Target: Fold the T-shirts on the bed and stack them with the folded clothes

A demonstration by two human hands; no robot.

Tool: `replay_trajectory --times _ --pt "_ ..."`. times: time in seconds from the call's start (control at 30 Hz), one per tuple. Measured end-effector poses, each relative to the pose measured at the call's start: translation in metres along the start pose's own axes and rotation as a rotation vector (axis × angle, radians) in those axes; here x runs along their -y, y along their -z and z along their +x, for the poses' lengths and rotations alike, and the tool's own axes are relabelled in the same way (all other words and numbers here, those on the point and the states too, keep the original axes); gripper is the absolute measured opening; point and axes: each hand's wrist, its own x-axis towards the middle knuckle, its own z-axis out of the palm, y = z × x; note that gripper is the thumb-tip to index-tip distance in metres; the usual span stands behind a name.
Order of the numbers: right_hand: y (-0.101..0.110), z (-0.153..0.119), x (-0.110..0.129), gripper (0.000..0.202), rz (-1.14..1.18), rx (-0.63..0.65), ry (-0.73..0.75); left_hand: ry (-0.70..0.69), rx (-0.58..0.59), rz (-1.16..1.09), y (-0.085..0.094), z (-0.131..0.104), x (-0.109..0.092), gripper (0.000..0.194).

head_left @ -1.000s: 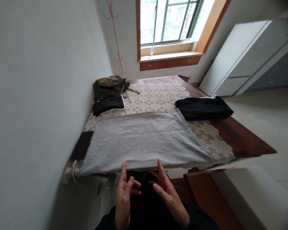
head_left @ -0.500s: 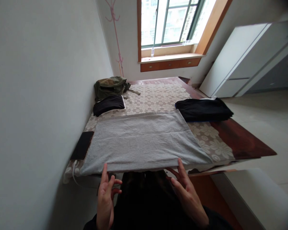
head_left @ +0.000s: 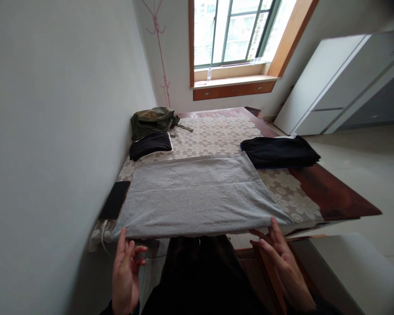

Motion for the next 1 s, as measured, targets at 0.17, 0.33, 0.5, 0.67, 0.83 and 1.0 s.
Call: replay_trajectory --times 0.17,0.33,0.5,0.67,0.83,1.0 --pt "0.018 0.01 0.001 0.1 0.024 -0.067 0.032 -0.021 -0.04 -0.022 0.005 0.005 -0.004 0.092" --pt "0.019 0.008 0.004 0.1 0.051 -0.067 0.048 -0.027 -0.06 -0.029 0.003 0.005 -0.005 0.096" --pt "-0.007 -0.006 0.01 0.095 0.156 0.043 -0.045 -0.025 0.063 0.029 -0.009 -0.007 0.001 0.098" --pt "-0.038 -0.023 0.014 0.091 0.266 0.129 -0.077 0.005 0.214 0.042 -0.026 -0.021 0.012 0.089" --pt "-0.068 -0.036 0.008 0.086 0.297 0.234 -0.065 0.092 0.355 0.013 -0.047 -0.026 0.031 0.099" --pt "-0.116 -0.031 -0.016 0.099 0.353 0.555 -0.032 0.237 0.588 -0.06 -0.071 -0.021 0.077 0.111"
